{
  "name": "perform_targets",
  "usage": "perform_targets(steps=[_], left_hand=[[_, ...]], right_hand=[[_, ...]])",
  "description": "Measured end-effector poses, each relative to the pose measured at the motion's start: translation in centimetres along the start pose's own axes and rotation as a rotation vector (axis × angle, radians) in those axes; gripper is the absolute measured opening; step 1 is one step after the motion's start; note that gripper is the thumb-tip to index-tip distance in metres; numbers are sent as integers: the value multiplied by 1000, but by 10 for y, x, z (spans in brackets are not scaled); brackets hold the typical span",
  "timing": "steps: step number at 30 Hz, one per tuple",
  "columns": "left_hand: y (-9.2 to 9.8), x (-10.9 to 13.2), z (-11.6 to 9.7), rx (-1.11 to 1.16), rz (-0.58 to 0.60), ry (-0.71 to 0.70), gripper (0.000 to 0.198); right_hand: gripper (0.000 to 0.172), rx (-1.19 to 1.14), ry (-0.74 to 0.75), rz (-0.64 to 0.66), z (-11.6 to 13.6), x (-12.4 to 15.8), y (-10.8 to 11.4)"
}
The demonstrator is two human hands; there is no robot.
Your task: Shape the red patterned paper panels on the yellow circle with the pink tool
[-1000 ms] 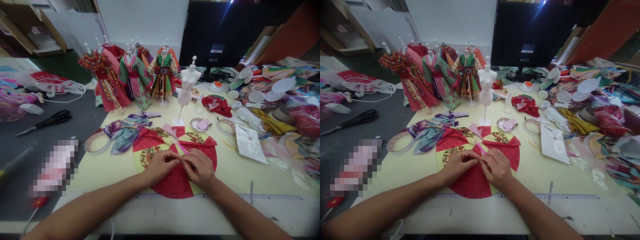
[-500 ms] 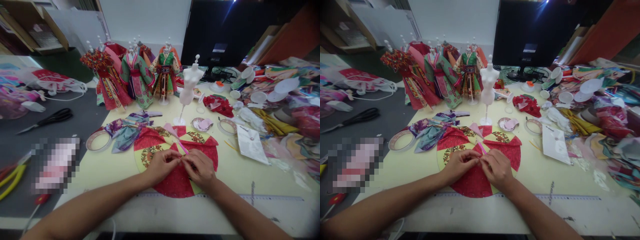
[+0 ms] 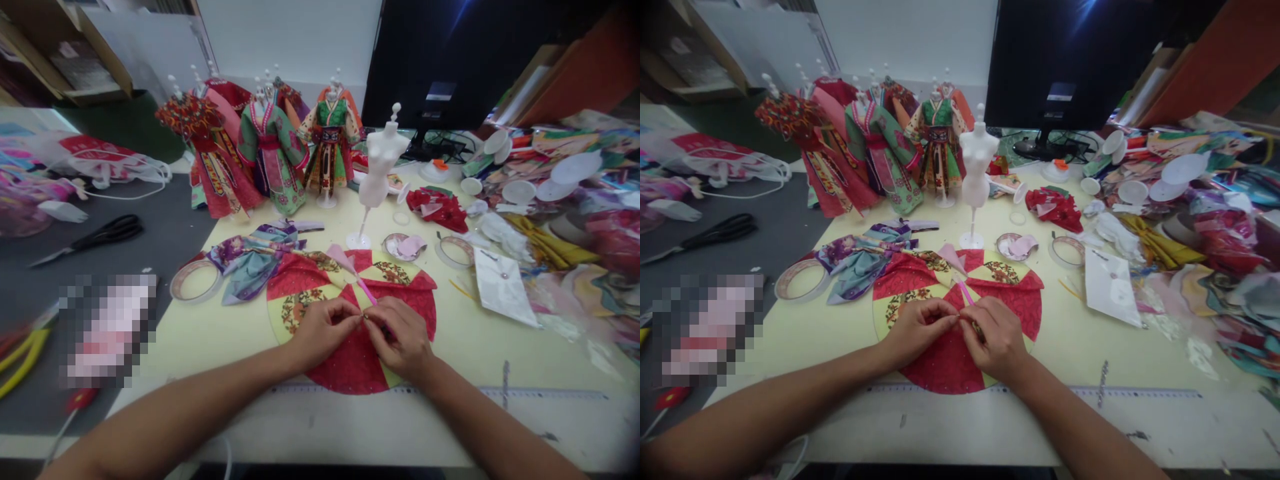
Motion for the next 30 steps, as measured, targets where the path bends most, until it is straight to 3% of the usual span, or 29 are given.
perform_targets(steps=[10,16,30], left_hand=[[0,1,1,-19,19,-36,11],[1,1,1,-24,21,-45,11],[0,2,0,-53,20,-12,12]], right_hand=[[25,7,-7,-22,-3,3,0],[19,5,15,8,-3,1,1],[14,163,179,33,-1,-2,0]])
Point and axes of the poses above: each hand's wrist, its own x-axis away from the middle knuckle, its own y-axis out of the back of the hand, z = x × y, the point moved 3 cm from there along -x, towards the middle knuckle, and after that the axes turned 11 degrees about -y, right-handed, at the moved point
